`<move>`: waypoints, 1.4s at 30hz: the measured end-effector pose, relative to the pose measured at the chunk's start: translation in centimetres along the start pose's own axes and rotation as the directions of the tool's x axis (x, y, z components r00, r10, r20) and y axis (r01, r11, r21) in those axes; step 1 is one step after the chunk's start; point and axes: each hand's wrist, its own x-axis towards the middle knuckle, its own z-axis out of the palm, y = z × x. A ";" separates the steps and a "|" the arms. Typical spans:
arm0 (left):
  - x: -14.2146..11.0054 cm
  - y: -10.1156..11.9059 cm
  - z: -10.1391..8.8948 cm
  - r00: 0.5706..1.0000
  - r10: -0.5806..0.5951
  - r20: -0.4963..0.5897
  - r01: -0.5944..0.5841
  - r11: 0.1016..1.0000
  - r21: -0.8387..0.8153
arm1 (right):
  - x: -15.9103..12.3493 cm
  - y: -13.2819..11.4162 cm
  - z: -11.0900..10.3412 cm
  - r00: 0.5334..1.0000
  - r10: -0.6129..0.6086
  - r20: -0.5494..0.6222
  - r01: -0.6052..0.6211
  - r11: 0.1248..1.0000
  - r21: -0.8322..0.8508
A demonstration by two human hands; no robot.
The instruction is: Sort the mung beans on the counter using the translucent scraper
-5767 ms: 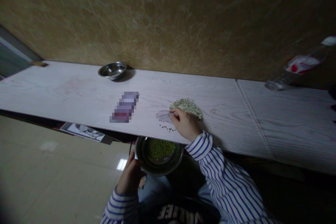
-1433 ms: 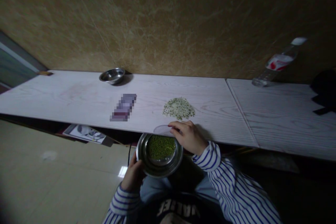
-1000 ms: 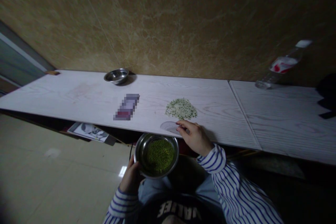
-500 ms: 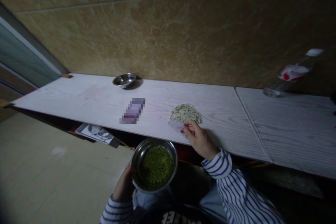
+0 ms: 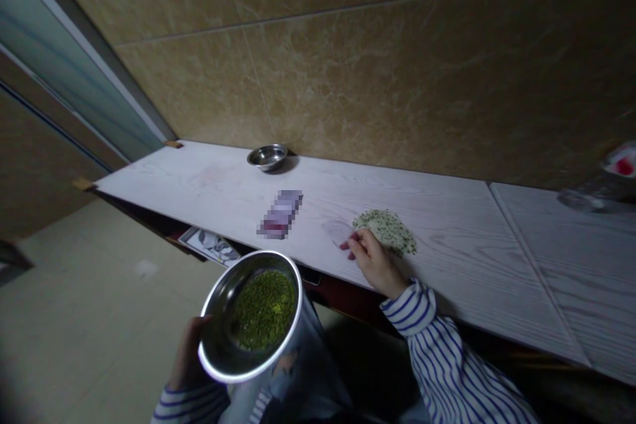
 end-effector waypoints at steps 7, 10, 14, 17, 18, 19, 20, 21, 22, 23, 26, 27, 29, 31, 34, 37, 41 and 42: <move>3.9 2.1 0.5 0.951 0.264 -0.158 -0.266 0.964 0.010 | 4.0 -0.9 3.3 0.993 0.071 0.094 -0.078 0.994 0.075; 5.4 2.7 0.4 0.892 0.422 -0.161 -0.417 0.907 0.067 | 5.8 -1.2 5.3 0.988 0.055 0.145 -0.060 0.998 0.035; 7.4 3.4 0.0 0.792 0.584 -0.179 -0.560 0.811 0.171 | 8.3 -1.2 8.1 0.975 0.044 0.217 -0.029 0.997 -0.069; 8.4 3.5 -0.3 0.748 0.640 -0.178 -0.603 0.767 0.221 | 9.6 -1.4 9.9 0.965 0.046 0.259 -0.021 0.995 -0.099; 8.6 3.5 -0.4 0.739 0.649 -0.179 -0.608 0.758 0.236 | 9.9 -1.6 10.3 0.961 0.049 0.274 -0.019 0.994 -0.110; 8.8 3.5 -0.5 0.734 0.655 -0.180 -0.611 0.753 0.245 | 10.1 -1.8 10.7 0.956 0.052 0.289 -0.017 0.992 -0.123; 8.9 3.4 -0.5 0.735 0.654 -0.178 -0.610 0.753 0.247 | 10.2 -2.1 11.0 0.951 0.055 0.303 -0.014 0.991 -0.136; 9.0 3.4 -0.5 0.738 0.652 -0.176 -0.609 0.755 0.243 | 10.2 -2.4 11.1 0.947 0.059 0.316 -0.011 0.989 -0.150; 9.0 3.3 -0.5 0.740 0.650 -0.174 -0.610 0.757 0.235 | 10.3 -2.7 11.2 0.943 0.063 0.327 -0.009 0.986 -0.164; 9.1 3.3 -0.4 0.742 0.648 -0.171 -0.610 0.759 0.228 | 10.3 -3.0 11.3 0.941 0.068 0.333 -0.007 0.984 -0.180; 9.3 3.4 -0.2 0.734 0.653 -0.187 -0.612 0.756 0.233 | 10.7 -3.5 11.1 0.942 0.087 0.324 -0.013 0.974 -0.226; 9.4 3.4 -0.1 0.731 0.654 -0.195 -0.611 0.755 0.238 | 10.9 -3.6 11.0 0.945 0.092 0.314 -0.015 0.971 -0.238; 9.5 3.5 0.0 0.731 0.653 -0.200 -0.611 0.756 0.236 | 11.3 -3.5 10.8 0.950 0.097 0.298 -0.018 0.967 -0.255; 9.5 3.6 0.1 0.724 0.663 -0.192 -0.623 0.747 0.232 | 11.8 -3.5 10.6 0.952 0.098 0.290 -0.020 0.966 -0.259; 9.4 3.8 0.3 0.687 0.697 -0.206 -0.648 0.716 0.260 | 12.4 -3.4 10.6 0.954 0.099 0.283 -0.025 0.966 -0.256; 9.3 4.1 0.3 0.668 0.706 -0.234 -0.646 0.707 0.289 | 13.0 -3.4 11.0 0.954 0.102 0.281 -0.027 0.965 -0.261; 9.6 4.2 -0.3 0.697 0.679 -0.228 -0.622 0.732 0.278 | 13.2 -3.5 11.3 0.949 0.112 0.296 -0.025 0.959 -0.284; 9.7 4.1 -0.5 0.714 0.666 -0.217 -0.615 0.744 0.261 | 13.0 -3.6 11.3 0.946 0.114 0.303 -0.023 0.957 -0.288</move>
